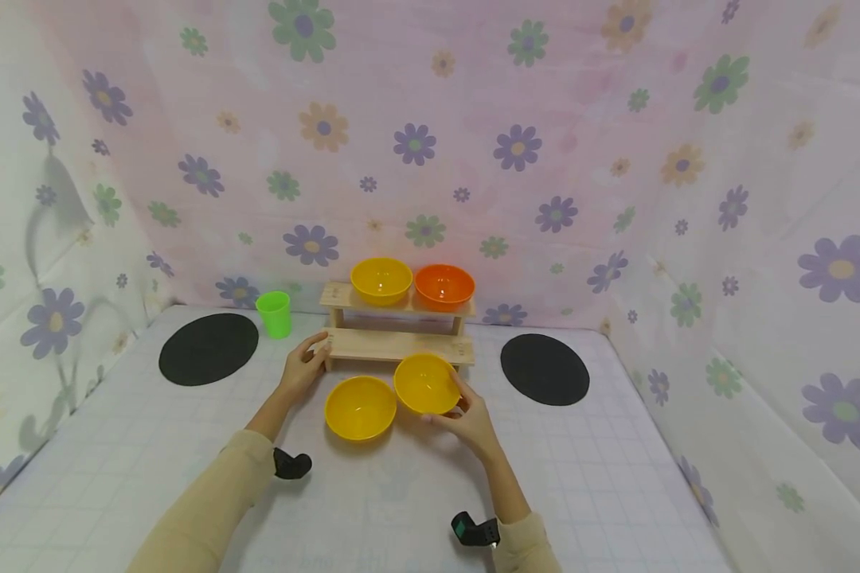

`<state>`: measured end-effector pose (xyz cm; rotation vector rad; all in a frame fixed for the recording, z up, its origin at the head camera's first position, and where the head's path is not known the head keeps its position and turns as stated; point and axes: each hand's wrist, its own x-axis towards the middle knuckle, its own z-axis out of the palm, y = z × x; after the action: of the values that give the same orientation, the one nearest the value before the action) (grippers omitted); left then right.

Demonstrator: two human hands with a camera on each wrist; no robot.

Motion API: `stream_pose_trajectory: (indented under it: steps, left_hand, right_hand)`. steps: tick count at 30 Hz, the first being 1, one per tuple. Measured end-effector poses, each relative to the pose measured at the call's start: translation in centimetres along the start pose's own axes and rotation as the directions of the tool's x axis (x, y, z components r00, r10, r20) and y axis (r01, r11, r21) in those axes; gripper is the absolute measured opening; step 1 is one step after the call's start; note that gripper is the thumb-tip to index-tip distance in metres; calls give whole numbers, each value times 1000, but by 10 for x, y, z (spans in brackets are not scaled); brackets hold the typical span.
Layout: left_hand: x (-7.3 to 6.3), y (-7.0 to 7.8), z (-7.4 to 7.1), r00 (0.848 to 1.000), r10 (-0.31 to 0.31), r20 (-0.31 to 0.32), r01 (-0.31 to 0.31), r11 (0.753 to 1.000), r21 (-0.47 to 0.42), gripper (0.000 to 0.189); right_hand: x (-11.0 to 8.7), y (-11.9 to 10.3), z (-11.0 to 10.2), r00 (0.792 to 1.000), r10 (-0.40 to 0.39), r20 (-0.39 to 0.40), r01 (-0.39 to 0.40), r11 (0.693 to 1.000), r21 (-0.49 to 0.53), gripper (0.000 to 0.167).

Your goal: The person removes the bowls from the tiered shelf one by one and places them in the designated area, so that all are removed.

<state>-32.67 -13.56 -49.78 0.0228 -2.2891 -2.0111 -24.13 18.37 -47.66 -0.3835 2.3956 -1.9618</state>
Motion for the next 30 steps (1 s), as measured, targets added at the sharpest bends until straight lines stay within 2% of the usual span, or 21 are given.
stream_pose_trajectory:
  steps: [3,7,14,18,23,27,30]
  left_hand:
    - [0,-1,0,1000,5,-10,-5,1000,7,44]
    - [-2,0,0,1000,9,-11,-9,1000,9,44]
    - [-2,0,0,1000,16,-12,-16,1000,22,44]
    - [-2,1,0,1000,2,-4,-2,1000,14,44]
    - [-9,16,-1,1000,-19,11,19,1000,-23,43]
    - [-19,31,-2,1000,-22,20,23,999,-22,43]
    - [-23,36,-2,999,-25,27,25,1000,-6,43]
  right_hand:
    - [-3,8,-3,1000,3,-9,-3,999,-36,85]
    - [-9,9,-4,1000,27,-10,-28,998,-56,84]
    - [-20,-10,-3,998,52,21,-50,996,-72,83]
    - [-19,3,-5,998,58,18,-57,996,-74,85]
    - [-20,12,-6,996,82,25,-80,994,-72,84]
    - [-25,-1,-4,993,110,36,-107,991,-77,83]
    - [-28,-12,-3,993,112,45,-108,990,-92,82]
